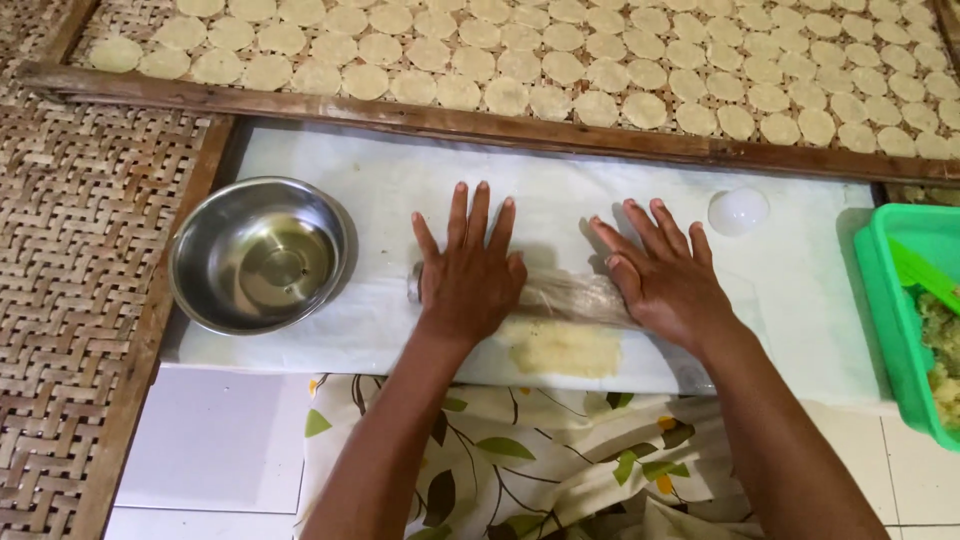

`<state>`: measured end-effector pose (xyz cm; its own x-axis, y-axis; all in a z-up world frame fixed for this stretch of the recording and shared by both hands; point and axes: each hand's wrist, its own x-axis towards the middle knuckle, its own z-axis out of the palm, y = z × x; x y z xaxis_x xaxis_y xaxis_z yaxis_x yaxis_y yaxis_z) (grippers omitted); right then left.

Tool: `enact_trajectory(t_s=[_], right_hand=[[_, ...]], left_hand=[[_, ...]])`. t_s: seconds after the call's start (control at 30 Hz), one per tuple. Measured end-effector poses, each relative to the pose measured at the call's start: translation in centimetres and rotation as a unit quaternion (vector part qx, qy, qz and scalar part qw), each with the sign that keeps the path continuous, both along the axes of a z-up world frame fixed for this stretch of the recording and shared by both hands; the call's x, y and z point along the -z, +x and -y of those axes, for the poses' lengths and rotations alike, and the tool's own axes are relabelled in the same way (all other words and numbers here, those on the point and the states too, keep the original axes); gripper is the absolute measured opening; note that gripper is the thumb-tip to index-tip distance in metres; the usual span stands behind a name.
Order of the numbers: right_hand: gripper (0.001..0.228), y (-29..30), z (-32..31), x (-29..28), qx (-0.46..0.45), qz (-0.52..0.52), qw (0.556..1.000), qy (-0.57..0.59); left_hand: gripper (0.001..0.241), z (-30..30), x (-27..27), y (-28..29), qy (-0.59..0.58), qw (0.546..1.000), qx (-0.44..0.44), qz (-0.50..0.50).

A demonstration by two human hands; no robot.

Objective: Rolling out dough and cutting small circular shapes for crackers.

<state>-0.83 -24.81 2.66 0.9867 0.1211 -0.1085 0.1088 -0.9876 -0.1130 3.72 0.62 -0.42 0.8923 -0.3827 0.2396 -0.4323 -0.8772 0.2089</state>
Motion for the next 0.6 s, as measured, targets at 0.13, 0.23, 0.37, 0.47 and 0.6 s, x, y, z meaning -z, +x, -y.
enact_trajectory(t_s=[0.13, 0.23, 0.37, 0.47, 0.6], right_hand=[[0.056, -1.0, -0.9, -0.4, -0.002, 0.006, 1.0, -0.013], [0.056, -1.5, -1.2, -0.4, -0.008, 0.022, 0.999, -0.028], [0.056, -2.6, -1.4, 0.0, -0.007, 0.043, 0.999, -0.025], [0.057, -3.1, -1.5, 0.1, -0.027, 0.065, 0.997, -0.022], [0.057, -4.2, -1.9, -0.1, -0.006, 0.041, 0.999, -0.011]], left_hand=[[0.063, -0.2, -0.8, -1.3, 0.054, 0.996, -0.017, -0.065], [0.065, -0.3, -0.5, -1.6, 0.033, 0.996, -0.017, -0.082], [0.065, -0.7, -0.7, -2.9, 0.043, 0.996, -0.019, -0.07], [0.064, -0.9, -0.6, -3.7, 0.036, 0.998, -0.017, -0.053], [0.064, -1.2, -0.9, -5.0, 0.042, 0.997, -0.02, -0.066]])
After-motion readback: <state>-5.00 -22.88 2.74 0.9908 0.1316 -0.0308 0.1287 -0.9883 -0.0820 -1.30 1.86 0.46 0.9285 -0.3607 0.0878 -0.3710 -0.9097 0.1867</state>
